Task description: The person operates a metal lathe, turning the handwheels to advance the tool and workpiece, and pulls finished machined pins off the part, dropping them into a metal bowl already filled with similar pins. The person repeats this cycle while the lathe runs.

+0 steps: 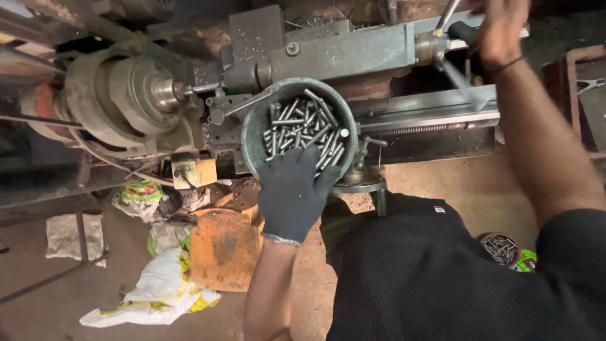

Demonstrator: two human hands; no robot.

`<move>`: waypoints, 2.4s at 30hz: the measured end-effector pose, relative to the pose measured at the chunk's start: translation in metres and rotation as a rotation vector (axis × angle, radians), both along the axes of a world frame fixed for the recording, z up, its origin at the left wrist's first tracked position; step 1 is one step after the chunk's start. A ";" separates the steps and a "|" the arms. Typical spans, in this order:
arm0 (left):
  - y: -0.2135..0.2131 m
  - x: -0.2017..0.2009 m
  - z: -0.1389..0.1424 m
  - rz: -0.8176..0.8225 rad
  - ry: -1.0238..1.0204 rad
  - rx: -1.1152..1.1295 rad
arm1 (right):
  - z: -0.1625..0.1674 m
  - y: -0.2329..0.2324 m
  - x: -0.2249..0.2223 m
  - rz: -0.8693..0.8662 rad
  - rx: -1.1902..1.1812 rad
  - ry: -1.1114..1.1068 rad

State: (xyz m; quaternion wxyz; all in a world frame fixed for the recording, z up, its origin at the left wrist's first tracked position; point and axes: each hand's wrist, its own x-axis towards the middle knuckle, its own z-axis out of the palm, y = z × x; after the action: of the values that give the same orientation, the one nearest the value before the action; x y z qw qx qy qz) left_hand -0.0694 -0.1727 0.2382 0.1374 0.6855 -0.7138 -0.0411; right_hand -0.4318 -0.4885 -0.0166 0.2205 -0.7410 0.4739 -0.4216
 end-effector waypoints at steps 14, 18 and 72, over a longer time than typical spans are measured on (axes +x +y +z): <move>-0.013 -0.005 0.008 -0.099 -0.095 0.068 | 0.050 0.067 0.054 0.239 0.237 -0.171; -0.019 -0.001 0.006 -0.152 -0.334 0.195 | 0.023 0.069 0.060 0.158 0.263 -0.264; -0.055 0.039 -0.045 0.109 0.682 -0.052 | -0.002 0.099 0.067 0.080 0.495 -0.559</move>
State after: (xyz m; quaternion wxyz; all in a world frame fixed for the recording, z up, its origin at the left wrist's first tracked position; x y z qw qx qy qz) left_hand -0.0307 -0.2277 0.1937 0.3876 0.6655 -0.5900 -0.2424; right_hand -0.3646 -0.3900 -0.0182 0.5298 -0.5395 0.4537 -0.4716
